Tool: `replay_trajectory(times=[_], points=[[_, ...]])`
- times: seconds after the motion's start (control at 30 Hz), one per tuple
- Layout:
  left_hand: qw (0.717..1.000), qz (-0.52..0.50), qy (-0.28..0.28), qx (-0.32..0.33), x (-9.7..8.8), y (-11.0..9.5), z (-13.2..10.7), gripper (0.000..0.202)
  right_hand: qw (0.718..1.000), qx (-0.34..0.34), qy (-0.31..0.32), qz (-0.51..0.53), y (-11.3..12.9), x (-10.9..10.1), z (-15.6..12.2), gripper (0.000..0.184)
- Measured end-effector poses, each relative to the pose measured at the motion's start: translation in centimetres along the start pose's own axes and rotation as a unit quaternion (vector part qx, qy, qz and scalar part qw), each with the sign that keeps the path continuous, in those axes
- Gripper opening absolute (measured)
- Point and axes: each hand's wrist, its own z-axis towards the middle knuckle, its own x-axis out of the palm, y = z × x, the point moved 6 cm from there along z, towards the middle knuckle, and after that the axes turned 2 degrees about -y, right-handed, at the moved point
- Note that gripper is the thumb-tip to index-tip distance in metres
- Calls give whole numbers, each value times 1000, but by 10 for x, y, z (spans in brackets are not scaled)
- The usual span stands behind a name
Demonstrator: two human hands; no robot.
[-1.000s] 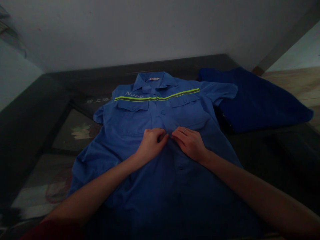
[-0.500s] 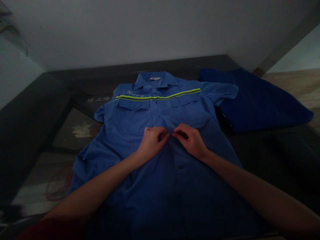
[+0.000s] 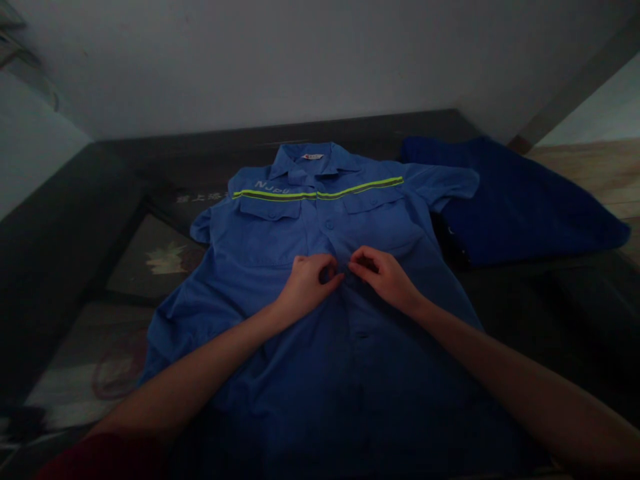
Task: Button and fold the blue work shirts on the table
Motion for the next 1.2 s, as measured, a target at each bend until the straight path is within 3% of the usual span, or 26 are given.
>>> replay_trajectory(times=[0.4,0.7,1.03,1.2], points=[[1000,-7,-19,0,-1,1,-1,18,998,-10,41,-37,5,0,1,15],[999,-7,-38,0,-5,0,-1,18,999,-24,-21,-25,2,-5,-2,20],[998,-13,-53,9,-5,-2,-2,9,998,-36,-3,-48,4,-4,-1,21],[998,-21,-58,24,-7,-3,-3,12,999,-22,-32,-29,1,-8,-1,21]])
